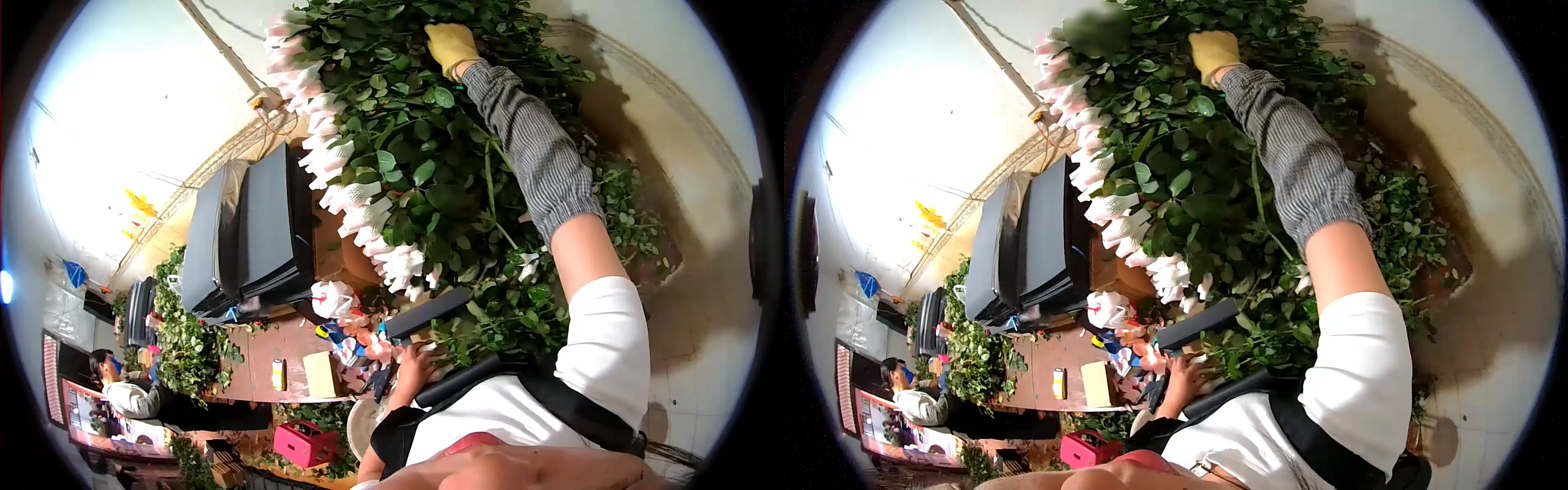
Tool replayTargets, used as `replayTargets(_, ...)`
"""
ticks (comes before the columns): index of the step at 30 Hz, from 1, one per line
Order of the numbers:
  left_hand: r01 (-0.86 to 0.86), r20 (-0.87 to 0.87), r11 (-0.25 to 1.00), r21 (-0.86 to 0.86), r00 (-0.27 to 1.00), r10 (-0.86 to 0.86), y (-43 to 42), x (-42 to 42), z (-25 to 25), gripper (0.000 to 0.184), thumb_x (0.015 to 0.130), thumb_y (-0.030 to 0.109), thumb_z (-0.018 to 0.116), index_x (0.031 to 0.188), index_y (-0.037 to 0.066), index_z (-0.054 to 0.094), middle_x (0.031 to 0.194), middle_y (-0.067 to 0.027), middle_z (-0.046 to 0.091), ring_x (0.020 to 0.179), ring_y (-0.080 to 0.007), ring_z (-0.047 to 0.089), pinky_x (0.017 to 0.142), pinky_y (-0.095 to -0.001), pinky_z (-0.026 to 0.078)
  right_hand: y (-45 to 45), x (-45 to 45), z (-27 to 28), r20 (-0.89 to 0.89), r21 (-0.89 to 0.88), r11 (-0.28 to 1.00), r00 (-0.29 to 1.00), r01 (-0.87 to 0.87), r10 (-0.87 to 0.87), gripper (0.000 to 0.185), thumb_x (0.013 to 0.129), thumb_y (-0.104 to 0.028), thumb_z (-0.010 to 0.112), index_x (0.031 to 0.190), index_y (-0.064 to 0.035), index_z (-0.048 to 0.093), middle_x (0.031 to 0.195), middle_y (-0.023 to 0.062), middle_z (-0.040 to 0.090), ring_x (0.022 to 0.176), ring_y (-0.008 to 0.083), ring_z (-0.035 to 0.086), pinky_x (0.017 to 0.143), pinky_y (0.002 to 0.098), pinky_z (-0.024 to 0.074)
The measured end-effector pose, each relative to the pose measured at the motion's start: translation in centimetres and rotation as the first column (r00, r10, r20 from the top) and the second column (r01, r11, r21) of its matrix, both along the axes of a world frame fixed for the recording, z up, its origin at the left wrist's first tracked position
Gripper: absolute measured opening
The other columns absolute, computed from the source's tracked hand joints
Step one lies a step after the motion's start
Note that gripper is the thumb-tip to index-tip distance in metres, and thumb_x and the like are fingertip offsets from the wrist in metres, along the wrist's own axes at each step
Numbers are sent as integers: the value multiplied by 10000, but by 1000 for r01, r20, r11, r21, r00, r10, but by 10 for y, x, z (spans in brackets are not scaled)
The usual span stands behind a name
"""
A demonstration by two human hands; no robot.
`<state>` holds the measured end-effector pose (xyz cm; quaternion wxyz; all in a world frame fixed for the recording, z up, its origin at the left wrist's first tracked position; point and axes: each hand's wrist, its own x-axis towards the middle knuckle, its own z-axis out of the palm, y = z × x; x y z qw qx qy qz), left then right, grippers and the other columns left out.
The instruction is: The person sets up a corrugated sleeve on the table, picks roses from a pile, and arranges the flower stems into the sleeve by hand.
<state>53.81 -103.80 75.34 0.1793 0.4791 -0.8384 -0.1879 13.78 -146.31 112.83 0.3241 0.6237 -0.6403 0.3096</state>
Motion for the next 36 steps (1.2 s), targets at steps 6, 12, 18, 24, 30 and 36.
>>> replayTargets(6, 13, -38, 999, 42, 999, -11, -3, -2, 4, 365, 701, 114, 772, 1063, 125, 722, 1208, -155, 561, 1094, -360, 553, 909, -428, 499, 8, 4, -16, -143, 102, 984, 981, 144, -129, 295, 876, -110, 592, 1158, -141, 672, 1094, 79, 688, 1086, 272, 618, 1048, 475, 398)
replayTargets(12, 22, -134, 995, 101, 991, -8, -6, 3, -10, 332, 751, 170, 787, 1071, 126, 712, 1199, -196, 511, 1127, -401, 510, 961, -457, 441, 41, -24, -1, 94, -94, 969, 967, -230, 239, 296, 896, -235, 662, 1167, -115, 672, 1002, 115, 717, 993, 325, 643, 1050, 484, 397)
replayTargets(18, 110, -193, 980, 163, 978, -78, -9, 15, -20, 392, 774, 161, 756, 1153, 118, 664, 1290, -195, 467, 1209, -403, 471, 1014, -454, 430, 174, -33, -68, 175, -95, 939, 923, -331, 343, 208, 879, -114, 635, 1082, -87, 671, 953, 145, 700, 925, 357, 627, 954, 459, 465)
replayTargets(24, 80, -216, 983, 162, 975, -43, -3, 12, -14, 406, 762, 122, 735, 1161, 119, 655, 1322, -203, 440, 1224, -408, 465, 1018, -466, 435, 318, -46, -135, 604, 56, 849, 696, -525, 390, 273, 869, 26, 609, 1111, -81, 670, 1184, 116, 659, 1213, 313, 568, 1064, 406, 432)
replayTargets(30, 53, -191, 993, 109, 981, -31, -4, 5, -2, 358, 721, 65, 746, 1071, 125, 704, 1248, -190, 481, 1163, -403, 504, 974, -457, 454, 406, -39, -224, 927, 188, 627, 347, -756, 141, 292, 871, 20, 592, 1142, -60, 665, 1175, 110, 657, 1114, 229, 624, 975, 330, 497)
replayTargets(36, -46, 121, 965, 257, 993, 15, -3, 5, -1, 511, 722, 125, 762, 1194, 34, 589, 1155, -213, 560, 1057, -422, 575, 898, -464, 487, 440, 3, -315, 668, 549, 494, 709, -674, 225, 155, 846, -99, 666, 986, -83, 732, 884, 111, 705, 905, 314, 648, 851, 408, 511)
